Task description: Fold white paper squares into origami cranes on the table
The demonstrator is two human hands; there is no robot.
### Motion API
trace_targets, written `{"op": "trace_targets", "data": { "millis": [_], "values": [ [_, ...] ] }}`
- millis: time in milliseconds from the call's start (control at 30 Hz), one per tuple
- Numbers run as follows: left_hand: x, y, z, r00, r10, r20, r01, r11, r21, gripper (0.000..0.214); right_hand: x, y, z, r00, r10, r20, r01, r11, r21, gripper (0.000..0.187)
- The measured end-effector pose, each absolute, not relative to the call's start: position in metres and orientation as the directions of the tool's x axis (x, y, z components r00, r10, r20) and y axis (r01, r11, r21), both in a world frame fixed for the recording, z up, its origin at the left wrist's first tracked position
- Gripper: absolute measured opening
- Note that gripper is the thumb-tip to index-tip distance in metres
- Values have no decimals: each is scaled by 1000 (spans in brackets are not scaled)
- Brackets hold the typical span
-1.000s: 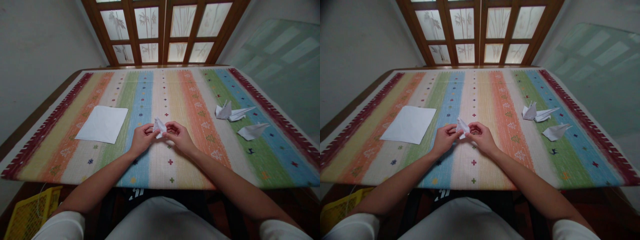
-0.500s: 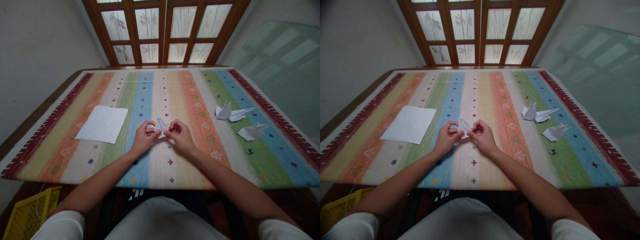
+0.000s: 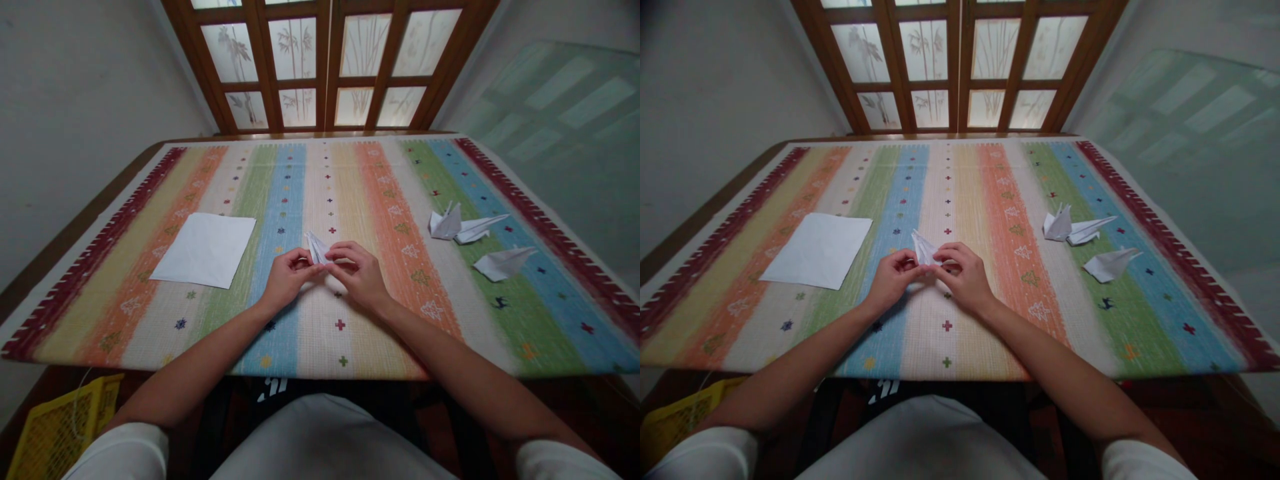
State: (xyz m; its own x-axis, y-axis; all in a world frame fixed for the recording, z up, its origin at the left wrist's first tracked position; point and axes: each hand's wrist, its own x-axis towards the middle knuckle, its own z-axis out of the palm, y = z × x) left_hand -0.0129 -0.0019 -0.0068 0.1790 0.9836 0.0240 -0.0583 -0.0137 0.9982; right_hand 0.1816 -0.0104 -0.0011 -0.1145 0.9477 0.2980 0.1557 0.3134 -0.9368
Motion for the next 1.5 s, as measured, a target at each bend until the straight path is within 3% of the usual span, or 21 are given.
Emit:
{"op": "trace_targets", "data": {
  "millis": [167,667,1133,1500],
  "values": [
    [-15,-2,-3,158,984,83,-8,-83,996,40,183,-10,-4,-159,952,261,111,280,-953,32],
    [-15,-3,5,322,943,87,-81,-64,995,44,188,-2,-13,-134,973,187,26,192,-981,13],
    [-16,-3,4,339,933,120,-62,-105,993,52,187,-2,-10,-199,977,73,-72,60,-996,25],
    [-19,-3,-5,322,932,165,27,-183,983,28,187,-4,-10,-142,985,97,-50,91,-995,23]
  ]
}}
